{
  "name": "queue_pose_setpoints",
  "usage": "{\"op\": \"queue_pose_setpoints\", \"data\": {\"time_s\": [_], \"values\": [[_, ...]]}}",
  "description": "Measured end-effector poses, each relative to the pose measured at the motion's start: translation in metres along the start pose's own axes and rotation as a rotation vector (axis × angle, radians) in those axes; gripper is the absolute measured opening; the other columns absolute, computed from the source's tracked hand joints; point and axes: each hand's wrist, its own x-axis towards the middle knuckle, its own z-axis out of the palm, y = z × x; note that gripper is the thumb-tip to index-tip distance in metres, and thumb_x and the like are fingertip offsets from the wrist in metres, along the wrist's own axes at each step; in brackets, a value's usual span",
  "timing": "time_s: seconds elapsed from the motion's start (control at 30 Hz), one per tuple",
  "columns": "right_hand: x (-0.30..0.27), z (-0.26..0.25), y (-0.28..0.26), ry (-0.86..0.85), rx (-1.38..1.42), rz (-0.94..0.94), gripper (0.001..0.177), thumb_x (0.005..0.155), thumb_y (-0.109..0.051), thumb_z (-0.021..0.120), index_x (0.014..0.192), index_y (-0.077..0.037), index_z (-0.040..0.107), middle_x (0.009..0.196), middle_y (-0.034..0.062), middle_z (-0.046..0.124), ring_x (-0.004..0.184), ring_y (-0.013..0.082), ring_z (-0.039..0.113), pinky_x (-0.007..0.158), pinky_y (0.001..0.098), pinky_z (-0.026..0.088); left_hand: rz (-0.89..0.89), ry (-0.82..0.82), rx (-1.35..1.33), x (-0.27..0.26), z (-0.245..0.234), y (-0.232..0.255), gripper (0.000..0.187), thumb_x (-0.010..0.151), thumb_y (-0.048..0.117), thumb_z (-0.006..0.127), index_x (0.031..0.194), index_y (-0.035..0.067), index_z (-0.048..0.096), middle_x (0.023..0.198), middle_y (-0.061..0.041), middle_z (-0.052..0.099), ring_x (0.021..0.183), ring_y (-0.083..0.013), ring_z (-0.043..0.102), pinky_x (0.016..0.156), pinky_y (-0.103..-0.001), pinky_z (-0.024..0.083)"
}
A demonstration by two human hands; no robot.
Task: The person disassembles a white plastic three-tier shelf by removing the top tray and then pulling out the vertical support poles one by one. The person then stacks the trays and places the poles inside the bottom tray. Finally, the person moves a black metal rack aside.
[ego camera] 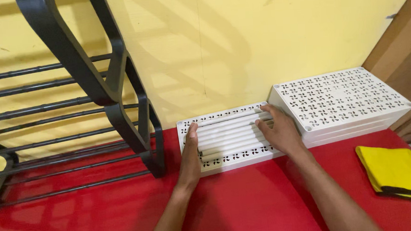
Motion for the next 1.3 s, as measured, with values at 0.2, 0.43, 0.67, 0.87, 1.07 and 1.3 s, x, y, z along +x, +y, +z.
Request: {"op": "queue_pose_setpoints", "data": {"time_s": [0.2, 0.43, 0.67, 0.87, 1.07, 1.3], "values": [[0.016, -0.003, 0.002, -0.070, 0.052, 0.138, 0.056, 0.095, -0.039, 0.064, 0.138, -0.004, 0.057, 0.131, 0.0179, 0.064, 0.114, 0.0299, 0.066, 0.096, 0.0403, 0.051, 0.001, 0.009, 0.007, 0.003, -0.002, 0.001, 0.077, 0.103, 0.055, 0.021, 0.160, 0.004, 0.025, 0.170, -0.012, 0.023, 0.159, -0.0242, 0.018, 0.126, -0.036, 0.013], [0.018, -0.001, -0.001, -0.110, 0.236, 0.238, 0.053, 0.102, -0.042, 0.055, 0.138, -0.004, 0.059, 0.131, 0.0159, 0.067, 0.120, 0.0253, 0.066, 0.102, 0.0373, 0.050, 0.019, 0.010, 0.049, -0.001, -0.004, 0.001, 0.076, 0.104, 0.055, 0.019, 0.159, 0.003, 0.029, 0.169, -0.014, 0.028, 0.157, -0.0256, 0.022, 0.126, -0.037, 0.016], [-0.010, -0.038, -0.010, -0.081, 0.230, 0.119, 0.047, 0.100, -0.031, 0.059, 0.138, -0.005, 0.059, 0.135, 0.0131, 0.067, 0.124, 0.0236, 0.063, 0.102, 0.0362, 0.049, 0.089, 0.045, 0.078, -0.005, -0.001, 0.015, 0.071, 0.107, 0.048, 0.024, 0.157, -0.001, 0.032, 0.167, -0.017, 0.031, 0.157, -0.0273, 0.024, 0.125, -0.038, 0.017], [-0.056, -0.074, -0.011, -0.089, 0.150, 0.147, 0.035, 0.095, -0.020, 0.064, 0.127, -0.005, 0.067, 0.119, 0.0124, 0.077, 0.109, 0.0205, 0.074, 0.092, 0.0330, 0.058, 0.288, 0.159, 0.494, -0.022, -0.007, 0.016, 0.062, 0.107, 0.037, 0.039, 0.145, -0.011, 0.044, 0.159, -0.030, 0.040, 0.152, -0.0396, 0.035, 0.124, -0.044, 0.025], [-0.097, -0.079, -0.004, -0.130, -0.260, 0.186, 0.035, 0.094, -0.018, 0.064, 0.127, -0.006, 0.066, 0.114, 0.0195, 0.075, 0.098, 0.0329, 0.075, 0.086, 0.0424, 0.060, 0.228, 0.199, 0.787, -0.043, -0.018, 0.003, 0.071, 0.095, 0.033, 0.065, 0.142, -0.014, 0.042, 0.155, -0.040, 0.032, 0.146, -0.0497, 0.031, 0.119, -0.049, 0.026], [-0.109, -0.056, 0.011, -0.045, -0.348, 0.023, 0.032, 0.093, -0.020, 0.063, 0.121, -0.006, 0.064, 0.110, 0.0198, 0.072, 0.094, 0.0406, 0.070, 0.080, 0.0504, 0.058, 0.177, 0.122, 0.860, -0.067, -0.026, 0.015, 0.082, 0.079, 0.034, 0.081, 0.134, -0.011, 0.041, 0.143, -0.035, 0.043, 0.130, -0.0450, 0.047, 0.106, -0.048, 0.041]]}}
